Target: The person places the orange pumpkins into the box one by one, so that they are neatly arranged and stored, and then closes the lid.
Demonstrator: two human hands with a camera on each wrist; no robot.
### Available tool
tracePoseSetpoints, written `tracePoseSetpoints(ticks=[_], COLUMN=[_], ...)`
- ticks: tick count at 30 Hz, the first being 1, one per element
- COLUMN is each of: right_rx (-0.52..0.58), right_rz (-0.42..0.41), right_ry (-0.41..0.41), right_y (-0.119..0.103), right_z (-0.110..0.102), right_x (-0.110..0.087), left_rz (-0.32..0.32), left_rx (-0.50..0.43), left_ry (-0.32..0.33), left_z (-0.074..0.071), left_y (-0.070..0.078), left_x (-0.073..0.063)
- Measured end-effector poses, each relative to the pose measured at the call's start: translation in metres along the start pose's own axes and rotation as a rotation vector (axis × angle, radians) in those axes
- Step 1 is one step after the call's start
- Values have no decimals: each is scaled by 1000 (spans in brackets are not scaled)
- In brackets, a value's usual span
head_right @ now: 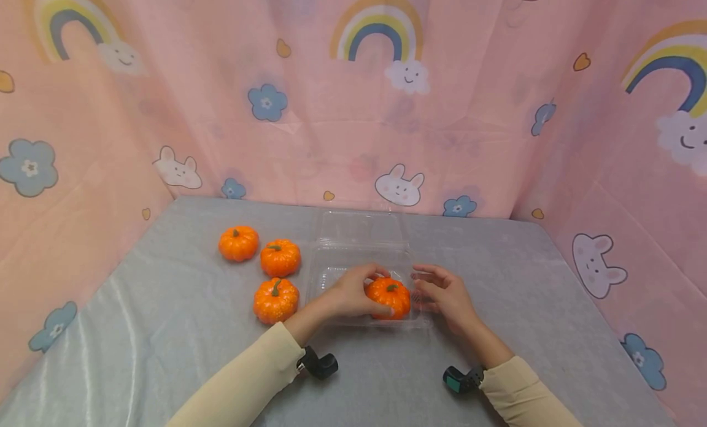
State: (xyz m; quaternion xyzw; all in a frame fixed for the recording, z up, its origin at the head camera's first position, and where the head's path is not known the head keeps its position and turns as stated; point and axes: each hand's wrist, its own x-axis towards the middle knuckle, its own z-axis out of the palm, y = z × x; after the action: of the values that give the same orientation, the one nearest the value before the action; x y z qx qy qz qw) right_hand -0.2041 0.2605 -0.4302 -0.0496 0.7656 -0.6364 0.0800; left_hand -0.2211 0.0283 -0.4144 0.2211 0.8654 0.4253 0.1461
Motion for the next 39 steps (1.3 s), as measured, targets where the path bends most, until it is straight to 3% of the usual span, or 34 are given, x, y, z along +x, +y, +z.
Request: tracePoseSetpoints(ticks=[24, 39], right_rx=[-19, -61], right_rz=[4, 21], right_ry=[19, 25], right_y=[3, 1], right_z=[0, 2], right_x=[0, -1], left_rz=[47, 78], left_rx=[42, 1], left_ry=[-6, 49], left_z=[0, -21], left_y=[4, 13], left_x=[-2, -18])
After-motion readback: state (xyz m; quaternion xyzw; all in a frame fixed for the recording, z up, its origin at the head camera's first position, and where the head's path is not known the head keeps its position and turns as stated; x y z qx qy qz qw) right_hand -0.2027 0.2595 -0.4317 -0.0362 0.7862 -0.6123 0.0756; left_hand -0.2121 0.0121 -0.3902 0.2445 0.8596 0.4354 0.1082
